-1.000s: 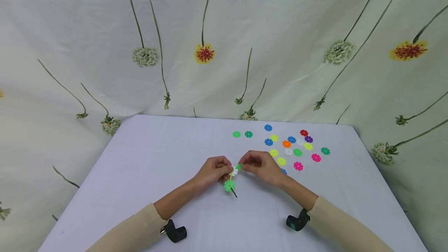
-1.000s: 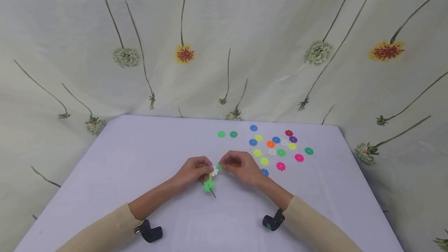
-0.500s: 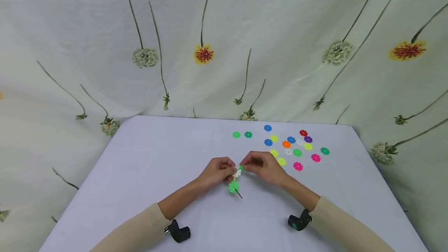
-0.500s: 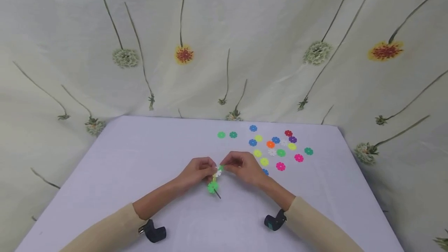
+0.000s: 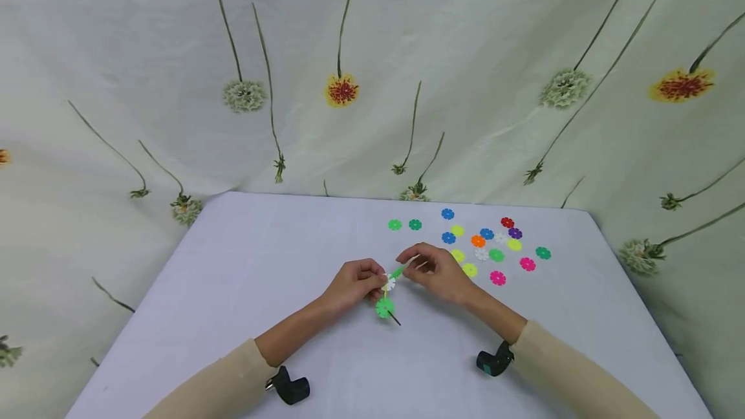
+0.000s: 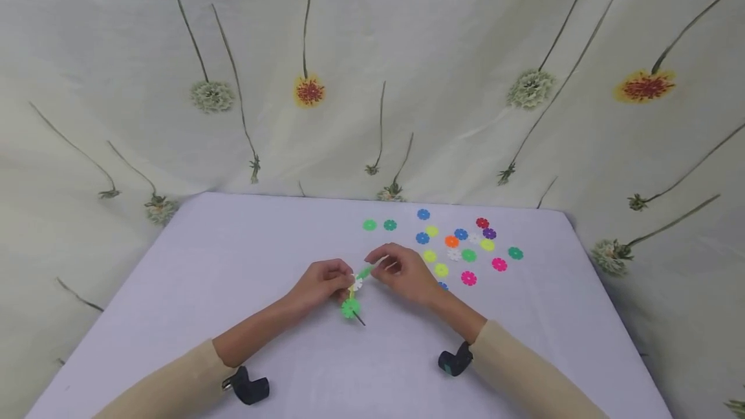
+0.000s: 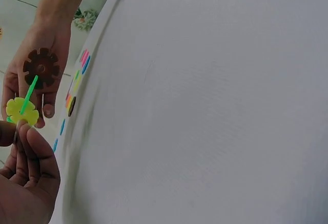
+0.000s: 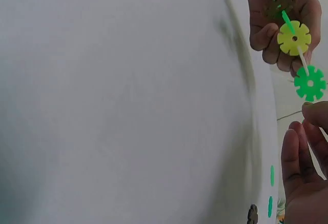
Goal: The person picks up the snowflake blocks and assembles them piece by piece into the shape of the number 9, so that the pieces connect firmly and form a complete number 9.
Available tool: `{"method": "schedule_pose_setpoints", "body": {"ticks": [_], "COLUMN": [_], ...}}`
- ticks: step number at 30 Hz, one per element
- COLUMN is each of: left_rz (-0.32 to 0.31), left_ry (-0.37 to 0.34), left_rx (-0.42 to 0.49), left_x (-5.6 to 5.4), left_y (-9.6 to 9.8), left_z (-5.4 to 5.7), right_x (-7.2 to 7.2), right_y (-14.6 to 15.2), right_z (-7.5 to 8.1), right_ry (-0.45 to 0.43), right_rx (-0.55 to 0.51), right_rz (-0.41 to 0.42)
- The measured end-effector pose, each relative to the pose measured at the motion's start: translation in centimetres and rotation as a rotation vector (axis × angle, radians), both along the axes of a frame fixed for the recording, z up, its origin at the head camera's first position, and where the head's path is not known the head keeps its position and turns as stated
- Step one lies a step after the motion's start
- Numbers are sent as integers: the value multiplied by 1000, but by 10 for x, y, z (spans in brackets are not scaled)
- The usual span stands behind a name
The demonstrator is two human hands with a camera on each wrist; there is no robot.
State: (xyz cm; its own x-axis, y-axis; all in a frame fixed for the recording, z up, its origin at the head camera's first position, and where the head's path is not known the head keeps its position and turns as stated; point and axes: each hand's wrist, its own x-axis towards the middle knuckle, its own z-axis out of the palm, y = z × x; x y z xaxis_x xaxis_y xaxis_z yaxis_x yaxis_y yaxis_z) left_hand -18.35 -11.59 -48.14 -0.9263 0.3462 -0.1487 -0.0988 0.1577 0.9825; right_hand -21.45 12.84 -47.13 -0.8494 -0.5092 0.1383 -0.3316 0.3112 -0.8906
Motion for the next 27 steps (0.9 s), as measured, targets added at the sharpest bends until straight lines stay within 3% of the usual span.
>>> {"method": "schedule_pose_setpoints", "body": {"ticks": [9,19,27], "left_rz": [16,18,23], "left_ry": [-1,-4,-3], "left_rx": [-3,4,5], "left_x": [4,7,10], "left_y": [-13,-18,-18], "left_z": [-2,-3,-3], "right_x": [-32,-74,-92], "right_y": [-7,-21,-34], "right_z": [-1,-1,-3], "right_ry": [4,59,85], "right_rx": [132,276,375], "right_rz": [-32,-200,-294]}}
